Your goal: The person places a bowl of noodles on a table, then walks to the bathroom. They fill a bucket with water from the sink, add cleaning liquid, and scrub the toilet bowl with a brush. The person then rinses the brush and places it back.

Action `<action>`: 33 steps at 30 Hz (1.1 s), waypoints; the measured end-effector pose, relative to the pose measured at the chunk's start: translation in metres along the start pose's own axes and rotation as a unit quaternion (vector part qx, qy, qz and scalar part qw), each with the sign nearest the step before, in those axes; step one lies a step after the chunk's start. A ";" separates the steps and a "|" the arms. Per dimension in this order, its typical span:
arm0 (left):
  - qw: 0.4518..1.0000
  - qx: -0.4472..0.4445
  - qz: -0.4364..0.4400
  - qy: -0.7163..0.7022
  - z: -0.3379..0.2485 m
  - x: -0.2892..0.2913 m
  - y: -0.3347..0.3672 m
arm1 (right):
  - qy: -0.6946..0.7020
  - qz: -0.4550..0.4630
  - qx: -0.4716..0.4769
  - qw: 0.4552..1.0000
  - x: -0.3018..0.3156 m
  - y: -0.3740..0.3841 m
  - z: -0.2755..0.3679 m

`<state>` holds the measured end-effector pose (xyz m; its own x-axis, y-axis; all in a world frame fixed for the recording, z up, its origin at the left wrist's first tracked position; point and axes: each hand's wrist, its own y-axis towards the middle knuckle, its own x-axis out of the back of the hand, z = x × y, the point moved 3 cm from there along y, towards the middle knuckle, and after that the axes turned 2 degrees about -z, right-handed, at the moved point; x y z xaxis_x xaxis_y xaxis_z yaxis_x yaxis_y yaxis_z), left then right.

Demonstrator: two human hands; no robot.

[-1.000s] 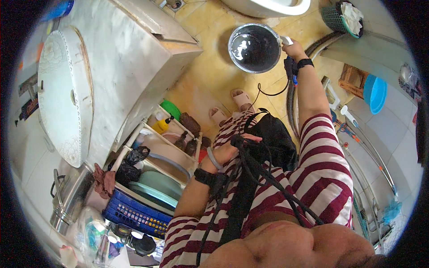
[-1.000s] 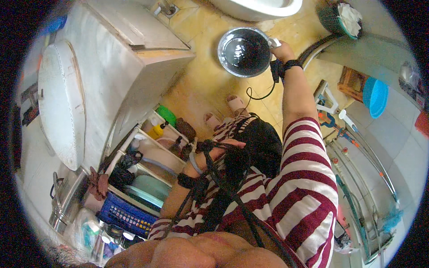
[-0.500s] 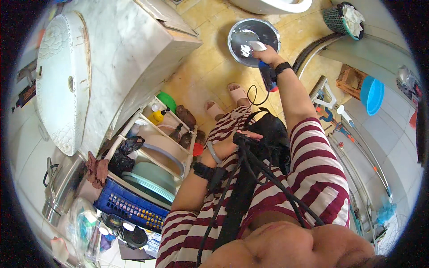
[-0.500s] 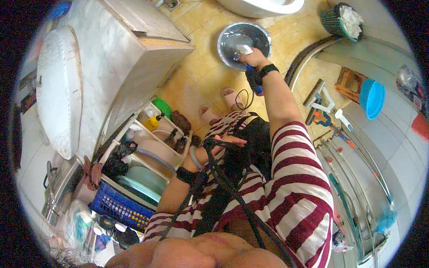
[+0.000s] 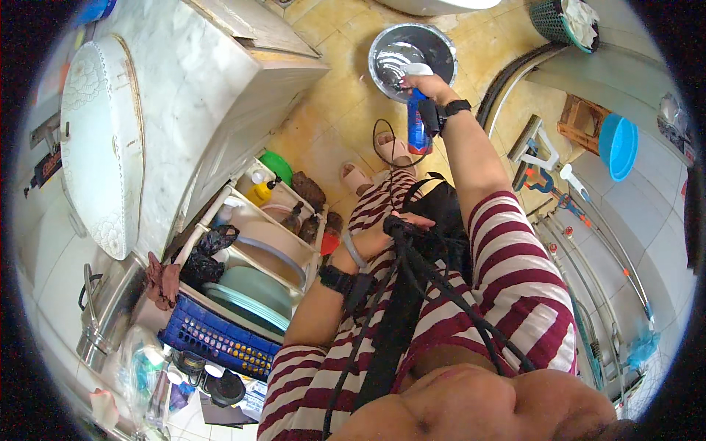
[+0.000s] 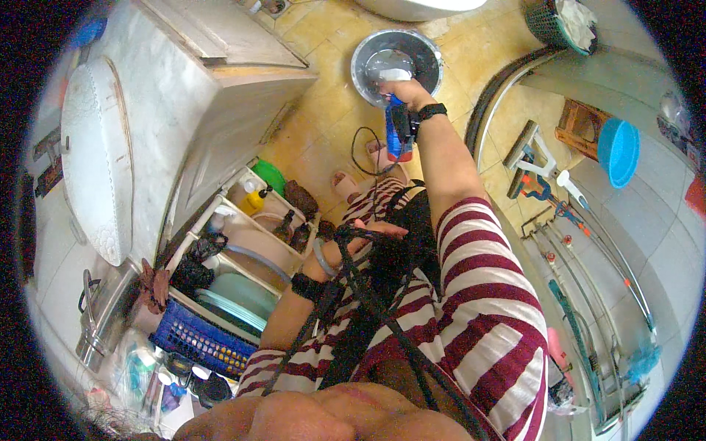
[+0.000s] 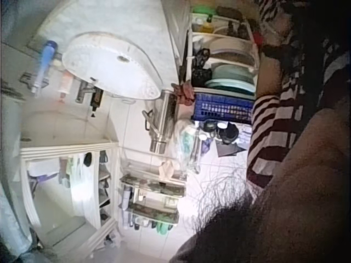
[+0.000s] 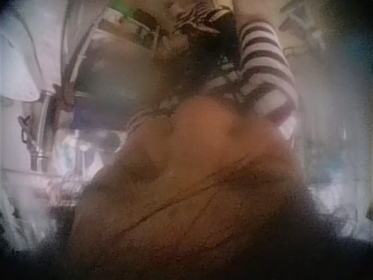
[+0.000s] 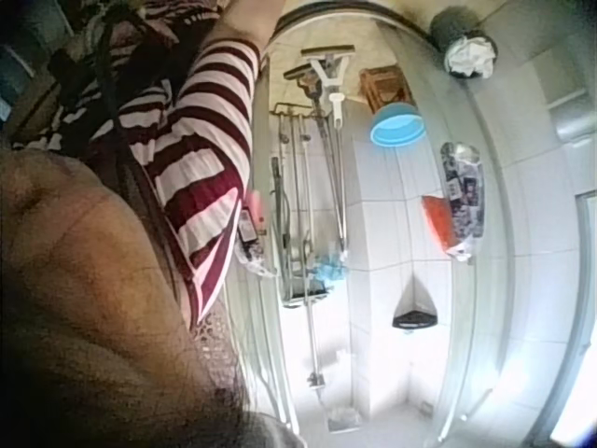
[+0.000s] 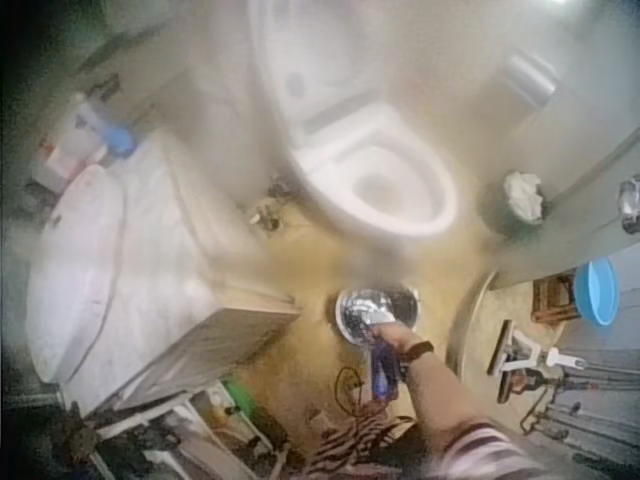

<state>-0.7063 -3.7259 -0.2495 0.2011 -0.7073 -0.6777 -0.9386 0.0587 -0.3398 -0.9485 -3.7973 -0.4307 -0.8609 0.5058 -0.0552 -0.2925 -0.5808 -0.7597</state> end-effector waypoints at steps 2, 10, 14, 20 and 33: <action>1.000 -0.003 -0.008 -0.001 0.006 0.002 -0.004 | -0.082 0.011 -0.022 0.996 0.005 0.005 -0.013; 0.993 -0.028 0.049 0.103 0.011 -0.001 0.010 | -0.260 -0.123 -0.095 0.953 0.110 0.010 -0.062; 0.998 -0.034 0.038 0.040 0.024 0.001 0.008 | -0.267 -0.183 0.006 0.946 0.112 -0.004 -0.041; 0.992 -0.016 0.055 0.113 0.018 -0.005 0.014 | -0.320 -0.191 -0.051 0.927 0.112 -0.015 -0.015; 0.980 -0.099 -0.116 0.130 -0.013 -0.017 -0.015 | -0.443 0.099 0.474 0.754 -0.065 -0.091 0.078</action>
<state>-0.6990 -3.7238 -0.2240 0.3606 -0.8429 -0.3994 -0.9175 -0.2434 -0.3146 -0.8983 -3.8267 -0.3073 -0.7437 -0.0308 0.6678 0.0730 -0.9967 0.0353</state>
